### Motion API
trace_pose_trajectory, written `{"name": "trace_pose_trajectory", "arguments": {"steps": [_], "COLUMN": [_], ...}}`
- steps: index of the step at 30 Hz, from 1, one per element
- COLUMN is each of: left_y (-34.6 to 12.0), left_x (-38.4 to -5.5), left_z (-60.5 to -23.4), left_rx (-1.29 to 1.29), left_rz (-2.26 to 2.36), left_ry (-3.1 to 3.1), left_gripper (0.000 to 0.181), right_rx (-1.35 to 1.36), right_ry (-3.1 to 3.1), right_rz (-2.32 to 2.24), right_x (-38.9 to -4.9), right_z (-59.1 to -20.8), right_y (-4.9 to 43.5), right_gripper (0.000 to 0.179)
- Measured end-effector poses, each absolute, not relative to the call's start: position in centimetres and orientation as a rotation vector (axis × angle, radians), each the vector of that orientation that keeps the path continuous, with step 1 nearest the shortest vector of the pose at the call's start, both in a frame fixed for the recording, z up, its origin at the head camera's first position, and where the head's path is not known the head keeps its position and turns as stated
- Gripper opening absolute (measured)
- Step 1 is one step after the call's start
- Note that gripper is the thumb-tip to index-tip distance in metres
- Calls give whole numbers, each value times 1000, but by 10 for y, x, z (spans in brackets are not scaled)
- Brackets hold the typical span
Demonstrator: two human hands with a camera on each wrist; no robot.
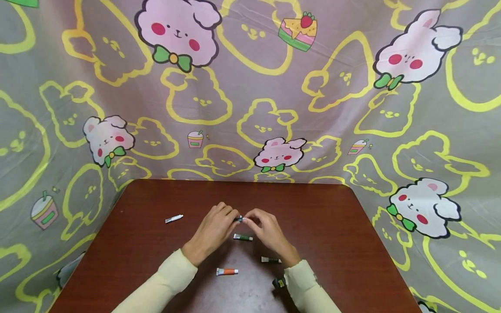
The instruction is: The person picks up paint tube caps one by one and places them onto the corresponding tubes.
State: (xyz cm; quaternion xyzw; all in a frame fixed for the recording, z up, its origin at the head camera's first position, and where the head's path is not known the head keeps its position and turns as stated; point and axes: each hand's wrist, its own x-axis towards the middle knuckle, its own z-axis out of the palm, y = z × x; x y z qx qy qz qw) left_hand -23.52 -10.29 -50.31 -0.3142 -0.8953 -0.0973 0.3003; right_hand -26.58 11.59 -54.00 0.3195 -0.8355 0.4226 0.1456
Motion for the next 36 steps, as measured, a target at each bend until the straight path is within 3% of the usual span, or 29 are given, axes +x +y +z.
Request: {"name": "trace_pose_trajectory", "arguments": {"steps": [10,14,19,36], "left_y": [-100,-102,-102,-100], "left_x": [-233,-234,-235,-240], "left_z": [-502,-504,-503,-511], "left_rx": [-835,-821,-835,-854], "left_rz": [-254,-257,-259,-168], "left_ry": [-2373,-2380,-2378,-2300], "left_gripper": [16,19,18,20], "right_rx": [883,948,956,986], "right_ry": [-2432,-2446,-2424,-2427], "right_rz": [1256,1299,1256,1166], "right_x": [-265,-266,-265,-269], "right_z": [-540,-538,-536,-537], "right_y": [117,119,120,122], "right_gripper": [12,21,11,6]}}
